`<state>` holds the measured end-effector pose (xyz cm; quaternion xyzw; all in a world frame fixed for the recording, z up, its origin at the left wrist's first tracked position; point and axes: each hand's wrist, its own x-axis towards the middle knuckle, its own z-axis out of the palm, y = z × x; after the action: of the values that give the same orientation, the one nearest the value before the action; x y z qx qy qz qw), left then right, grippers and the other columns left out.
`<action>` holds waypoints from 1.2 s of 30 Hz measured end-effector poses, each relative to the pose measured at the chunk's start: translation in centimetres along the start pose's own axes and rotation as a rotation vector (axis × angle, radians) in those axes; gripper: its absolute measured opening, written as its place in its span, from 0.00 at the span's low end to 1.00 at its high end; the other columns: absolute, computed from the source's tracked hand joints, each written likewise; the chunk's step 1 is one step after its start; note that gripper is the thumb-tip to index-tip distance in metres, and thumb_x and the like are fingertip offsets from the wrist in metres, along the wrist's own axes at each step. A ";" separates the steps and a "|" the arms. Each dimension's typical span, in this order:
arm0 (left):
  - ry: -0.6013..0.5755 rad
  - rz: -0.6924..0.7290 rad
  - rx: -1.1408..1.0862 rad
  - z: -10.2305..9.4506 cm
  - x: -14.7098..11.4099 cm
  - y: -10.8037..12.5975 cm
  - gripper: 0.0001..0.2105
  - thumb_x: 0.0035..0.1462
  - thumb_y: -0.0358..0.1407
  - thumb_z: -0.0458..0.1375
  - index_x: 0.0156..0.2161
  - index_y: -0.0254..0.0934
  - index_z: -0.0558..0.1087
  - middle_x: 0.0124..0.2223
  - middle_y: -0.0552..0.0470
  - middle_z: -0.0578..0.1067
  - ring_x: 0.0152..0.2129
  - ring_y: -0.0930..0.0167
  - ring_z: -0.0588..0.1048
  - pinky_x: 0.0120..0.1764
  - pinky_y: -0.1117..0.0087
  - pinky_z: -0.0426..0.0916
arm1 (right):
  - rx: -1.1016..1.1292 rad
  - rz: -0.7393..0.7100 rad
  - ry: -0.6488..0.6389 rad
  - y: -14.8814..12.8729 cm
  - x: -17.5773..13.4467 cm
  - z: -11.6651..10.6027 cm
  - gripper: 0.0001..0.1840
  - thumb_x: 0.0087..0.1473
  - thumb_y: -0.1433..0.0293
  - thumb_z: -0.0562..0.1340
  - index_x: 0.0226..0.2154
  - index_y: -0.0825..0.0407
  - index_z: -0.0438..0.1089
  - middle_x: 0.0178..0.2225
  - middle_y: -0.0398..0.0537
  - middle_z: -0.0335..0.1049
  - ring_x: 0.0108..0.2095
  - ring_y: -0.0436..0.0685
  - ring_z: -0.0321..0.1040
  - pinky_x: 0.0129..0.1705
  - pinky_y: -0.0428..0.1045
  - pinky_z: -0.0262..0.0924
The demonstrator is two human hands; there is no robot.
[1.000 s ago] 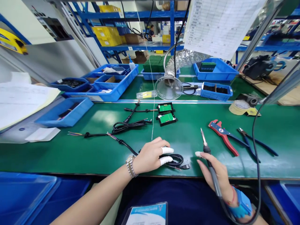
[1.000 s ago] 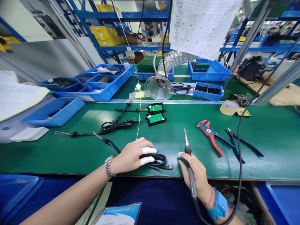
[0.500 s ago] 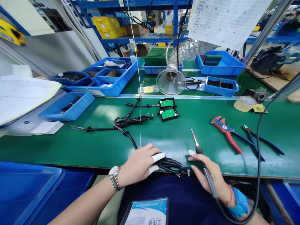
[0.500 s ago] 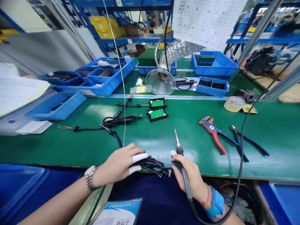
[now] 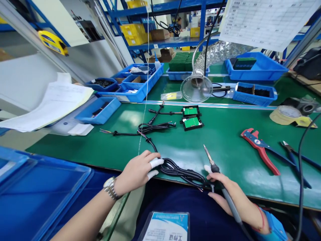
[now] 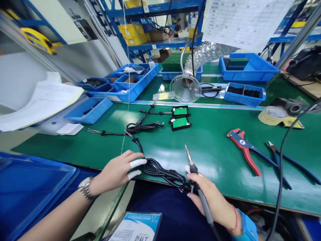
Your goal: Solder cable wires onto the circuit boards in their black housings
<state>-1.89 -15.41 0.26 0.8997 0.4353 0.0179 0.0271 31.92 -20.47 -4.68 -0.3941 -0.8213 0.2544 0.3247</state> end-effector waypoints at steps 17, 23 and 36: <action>0.023 -0.149 -0.066 0.1 4.1 -0.7 0.15 0.60 0.39 0.48 0.50 0.41 0.68 0.34 0.50 0.73 0.33 0.68 0.69 0.33 0.71 0.64 | 0.020 0.143 0.223 -0.4 0.7 0.9 0.19 0.55 0.73 0.53 0.50 0.51 0.54 0.33 0.47 0.68 0.31 0.50 0.69 0.37 0.45 0.66; 0.212 0.150 -0.208 -0.2 3.6 3.7 0.14 0.57 0.40 0.53 0.47 0.39 0.68 0.41 0.48 0.72 0.33 0.69 0.68 0.35 0.68 0.65 | 0.059 0.160 0.217 -0.1 0.7 1.0 0.21 0.54 0.75 0.53 0.51 0.50 0.53 0.35 0.47 0.67 0.33 0.50 0.68 0.40 0.46 0.66; 0.372 0.252 -0.235 2.5 7.4 8.5 0.08 0.59 0.34 0.51 0.41 0.35 0.71 0.34 0.49 0.73 0.28 0.70 0.64 0.30 0.69 0.63 | -0.084 0.144 0.310 -1.1 1.1 0.2 0.19 0.52 0.74 0.59 0.47 0.50 0.58 0.39 0.48 0.69 0.38 0.52 0.70 0.42 0.46 0.65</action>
<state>9.46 -14.97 -1.66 0.9188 0.3121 0.2367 0.0485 30.73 -20.24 -3.73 -0.4997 -0.7409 0.1788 0.4116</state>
